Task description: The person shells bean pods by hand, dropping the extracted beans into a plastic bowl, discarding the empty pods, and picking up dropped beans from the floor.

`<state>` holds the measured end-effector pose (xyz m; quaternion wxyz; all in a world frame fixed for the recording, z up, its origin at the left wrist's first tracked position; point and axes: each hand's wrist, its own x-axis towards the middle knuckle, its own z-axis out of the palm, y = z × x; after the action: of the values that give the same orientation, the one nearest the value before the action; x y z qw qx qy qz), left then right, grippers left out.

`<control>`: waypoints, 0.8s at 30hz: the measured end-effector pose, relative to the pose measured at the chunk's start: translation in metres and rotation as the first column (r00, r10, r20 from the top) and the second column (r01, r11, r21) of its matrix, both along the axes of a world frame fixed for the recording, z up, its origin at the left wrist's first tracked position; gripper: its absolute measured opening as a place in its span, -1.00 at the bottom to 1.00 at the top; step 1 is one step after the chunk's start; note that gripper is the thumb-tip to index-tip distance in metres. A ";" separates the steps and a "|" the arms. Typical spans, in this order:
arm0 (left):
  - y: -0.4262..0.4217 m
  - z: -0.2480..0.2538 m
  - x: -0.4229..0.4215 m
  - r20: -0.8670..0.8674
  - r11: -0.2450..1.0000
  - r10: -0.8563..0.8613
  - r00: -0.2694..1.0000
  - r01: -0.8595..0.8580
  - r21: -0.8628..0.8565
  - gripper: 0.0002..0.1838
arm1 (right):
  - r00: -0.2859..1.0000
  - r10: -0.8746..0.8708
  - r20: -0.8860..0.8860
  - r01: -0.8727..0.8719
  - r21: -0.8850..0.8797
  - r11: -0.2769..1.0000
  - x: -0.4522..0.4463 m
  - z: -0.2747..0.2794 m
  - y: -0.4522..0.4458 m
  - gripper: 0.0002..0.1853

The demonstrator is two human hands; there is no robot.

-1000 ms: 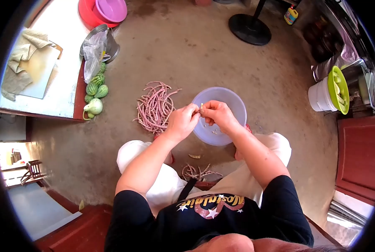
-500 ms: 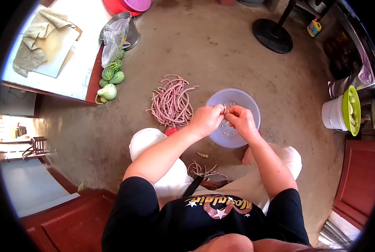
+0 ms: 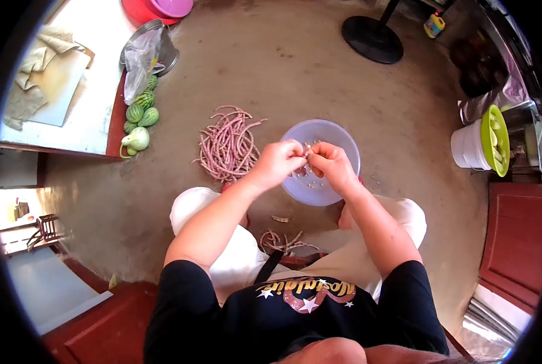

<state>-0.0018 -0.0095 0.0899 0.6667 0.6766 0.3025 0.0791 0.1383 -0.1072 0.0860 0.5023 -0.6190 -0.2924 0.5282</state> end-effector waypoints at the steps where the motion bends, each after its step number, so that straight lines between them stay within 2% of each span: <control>1: 0.007 0.005 0.000 0.018 0.996 -0.032 0.999 0.034 -0.079 -0.91 | 0.997 0.019 -0.079 -0.017 0.031 0.999 0.003 0.003 0.000 -0.91; 2: 0.012 0.008 0.000 0.035 0.986 -0.061 0.998 0.065 -0.156 -0.91 | 0.986 0.045 -0.159 -0.035 0.064 0.997 0.004 0.006 0.001 -0.92; 4: 0.012 0.008 0.000 0.038 0.980 -0.043 0.998 0.050 -0.194 -0.90 | 0.986 0.017 -0.164 -0.007 0.060 0.998 0.004 0.008 0.001 -0.95; 6: 0.011 0.003 0.003 0.057 0.929 -0.019 0.998 0.038 -0.369 -0.89 | 0.947 0.011 -0.321 0.006 0.054 0.999 0.009 0.001 -0.001 -0.94; 7: 0.010 0.000 0.005 0.098 0.924 0.013 0.995 0.026 -0.382 -0.90 | 0.949 0.005 -0.315 0.012 0.055 0.998 0.012 -0.002 -0.002 -0.94; 8: 0.011 -0.006 0.006 0.102 0.924 0.006 0.995 0.033 -0.380 -0.90 | 0.908 -0.025 -0.417 0.041 0.029 0.999 0.013 -0.005 -0.003 -0.94; 9: 0.012 -0.010 0.006 0.166 0.877 0.069 0.984 0.019 -0.479 -0.91 | 0.855 -0.055 -0.516 0.066 0.003 0.998 0.014 -0.007 -0.003 -0.93; 11: 0.016 -0.013 0.009 0.224 0.783 0.173 0.959 0.004 -0.622 -0.93 | 0.816 -0.121 -0.565 0.120 -0.038 0.992 0.017 -0.005 -0.006 -0.93; 12: 0.017 -0.014 0.011 0.224 0.784 0.168 0.960 0.007 -0.621 -0.93 | 0.771 -0.186 -0.609 0.168 -0.088 0.982 0.019 -0.005 -0.007 -0.93; 16: 0.012 -0.027 0.022 0.152 0.816 0.154 0.976 -0.039 -0.577 -0.94 | 0.825 -0.225 -0.518 0.198 -0.109 0.974 0.024 -0.010 -0.014 -0.95; 18: 0.011 -0.031 0.029 0.133 0.809 0.271 0.953 -0.151 -0.568 -0.92 | 0.870 -0.292 -0.399 0.273 -0.104 0.956 0.028 -0.017 -0.017 -0.95; 20: 0.015 -0.029 0.033 0.105 0.804 0.269 0.957 -0.163 -0.572 -0.89 | 0.843 -0.332 -0.423 0.313 -0.115 0.943 0.034 -0.029 -0.021 -0.94; 22: 0.017 -0.035 0.037 0.096 0.725 0.395 0.914 -0.246 -0.643 -0.85 | 0.816 -0.368 -0.446 0.349 -0.128 0.928 0.038 -0.035 -0.025 -0.94; 24: 0.020 -0.040 0.041 0.080 0.716 0.410 0.909 -0.266 -0.646 -0.84 | 0.805 -0.440 -0.398 0.409 -0.164 0.898 0.040 -0.037 -0.031 -0.94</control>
<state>0.0391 0.0101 0.0500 0.8543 0.3386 0.3559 0.1697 0.1787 -0.1381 0.0491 0.6369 -0.5554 -0.0112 0.5345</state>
